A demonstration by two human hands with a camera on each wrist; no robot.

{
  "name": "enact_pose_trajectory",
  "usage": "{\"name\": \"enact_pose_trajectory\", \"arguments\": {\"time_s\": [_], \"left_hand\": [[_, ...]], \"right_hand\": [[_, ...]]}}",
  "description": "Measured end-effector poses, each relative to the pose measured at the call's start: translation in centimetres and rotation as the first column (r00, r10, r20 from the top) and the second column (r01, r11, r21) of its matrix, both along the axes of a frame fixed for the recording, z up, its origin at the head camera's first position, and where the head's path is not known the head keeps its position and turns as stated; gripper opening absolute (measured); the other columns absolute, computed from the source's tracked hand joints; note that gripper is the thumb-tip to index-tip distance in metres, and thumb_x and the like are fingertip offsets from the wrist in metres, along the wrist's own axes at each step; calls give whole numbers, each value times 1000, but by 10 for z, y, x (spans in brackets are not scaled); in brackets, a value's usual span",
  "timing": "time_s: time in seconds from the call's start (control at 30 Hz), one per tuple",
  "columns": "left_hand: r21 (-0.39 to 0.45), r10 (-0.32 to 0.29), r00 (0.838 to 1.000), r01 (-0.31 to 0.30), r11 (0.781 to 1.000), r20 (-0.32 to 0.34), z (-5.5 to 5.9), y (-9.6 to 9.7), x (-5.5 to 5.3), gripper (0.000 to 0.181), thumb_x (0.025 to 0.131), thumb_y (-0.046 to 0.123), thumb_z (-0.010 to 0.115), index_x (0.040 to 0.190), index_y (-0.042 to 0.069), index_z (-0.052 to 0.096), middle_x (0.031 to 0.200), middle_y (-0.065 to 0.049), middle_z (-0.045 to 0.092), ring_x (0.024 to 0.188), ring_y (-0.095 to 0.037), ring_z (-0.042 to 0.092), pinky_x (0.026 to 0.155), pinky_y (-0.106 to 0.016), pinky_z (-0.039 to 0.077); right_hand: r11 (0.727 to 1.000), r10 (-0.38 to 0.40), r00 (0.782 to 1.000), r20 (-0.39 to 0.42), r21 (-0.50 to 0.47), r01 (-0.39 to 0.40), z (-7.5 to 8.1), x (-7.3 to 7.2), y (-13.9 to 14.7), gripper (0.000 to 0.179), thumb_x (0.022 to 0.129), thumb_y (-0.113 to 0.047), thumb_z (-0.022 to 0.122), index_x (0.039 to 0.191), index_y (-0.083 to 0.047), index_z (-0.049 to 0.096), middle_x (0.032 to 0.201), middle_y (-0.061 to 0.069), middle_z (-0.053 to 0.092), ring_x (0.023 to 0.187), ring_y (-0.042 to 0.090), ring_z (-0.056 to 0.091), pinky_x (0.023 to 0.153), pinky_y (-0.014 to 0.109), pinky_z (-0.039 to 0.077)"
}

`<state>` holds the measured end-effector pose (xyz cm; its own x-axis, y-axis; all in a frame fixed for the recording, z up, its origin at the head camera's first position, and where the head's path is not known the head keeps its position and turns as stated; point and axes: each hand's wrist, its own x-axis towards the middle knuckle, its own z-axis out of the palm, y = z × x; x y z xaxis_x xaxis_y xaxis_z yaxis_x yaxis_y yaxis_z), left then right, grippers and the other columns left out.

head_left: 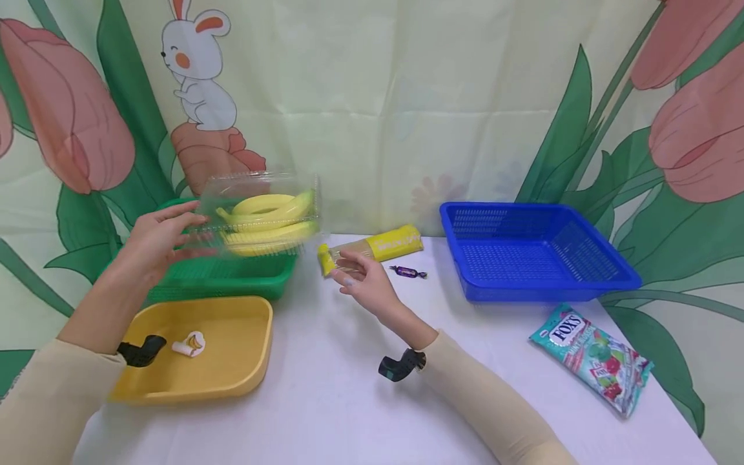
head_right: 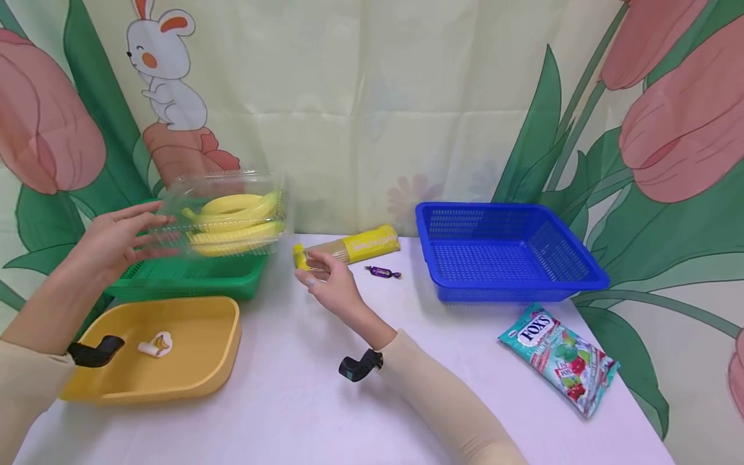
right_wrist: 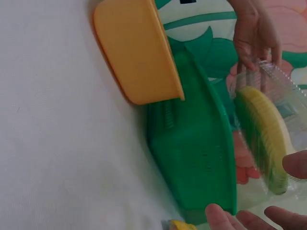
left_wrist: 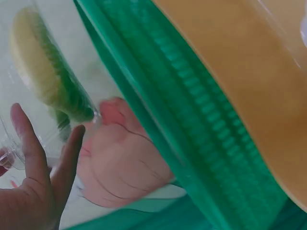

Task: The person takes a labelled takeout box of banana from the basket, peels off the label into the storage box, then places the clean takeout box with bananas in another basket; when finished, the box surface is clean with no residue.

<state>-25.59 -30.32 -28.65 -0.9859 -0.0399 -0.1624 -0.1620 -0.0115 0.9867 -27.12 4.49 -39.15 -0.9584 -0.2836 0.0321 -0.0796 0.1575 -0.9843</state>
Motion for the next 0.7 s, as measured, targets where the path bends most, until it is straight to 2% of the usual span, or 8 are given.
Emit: {"name": "enact_pose_trajectory", "arguments": {"time_s": [0.13,0.27,0.37,0.43,0.53,0.7], "left_hand": [[-1,-5,1000,5,1000,28,-4,-14,-10,76,109,29,57,171,21,15,112,17,64,92,-1,75,86,-30,66],[-19,-17,999,17,1000,45,-11,-29,-18,77,109,31,56,171,22,11,116,16,61,93,0,75,87,-29,65],[-66,-21,998,24,998,52,-16,-38,-24,78,109,33,56,171,22,10,120,15,56,93,3,73,89,-29,65],[-60,-24,998,28,998,62,-20,-45,-26,79,109,34,56,171,21,10,121,13,55,92,3,73,91,-30,65],[-104,-17,997,25,994,75,-23,-56,-29,78,110,39,53,172,21,9,121,14,53,92,4,72,94,-30,64],[-110,22,995,-11,994,97,-27,-72,-32,77,110,43,49,171,21,8,118,14,53,89,5,71,90,-28,65]], "right_hand": [[999,28,999,38,-16,-28,-12,-9,-17,57,102,-19,72,153,-4,53,150,23,60,131,33,69,92,36,65],[998,49,998,51,-40,-47,-20,-15,-37,57,101,-20,73,152,-4,54,151,24,60,129,33,70,93,37,65],[996,30,997,74,-82,-24,-24,-17,-53,57,100,-20,73,152,-4,55,151,23,61,129,32,70,94,38,65],[993,12,994,106,-115,0,-26,-17,-64,57,100,-21,74,152,-6,55,150,22,62,129,31,70,95,38,64],[987,-4,987,159,-160,29,-28,-16,-78,60,100,-24,74,154,-7,53,150,19,63,131,28,69,98,37,63],[972,-16,979,205,-228,63,-27,-13,-94,63,100,-27,74,156,-10,50,153,16,61,133,26,68,102,39,62]]}}
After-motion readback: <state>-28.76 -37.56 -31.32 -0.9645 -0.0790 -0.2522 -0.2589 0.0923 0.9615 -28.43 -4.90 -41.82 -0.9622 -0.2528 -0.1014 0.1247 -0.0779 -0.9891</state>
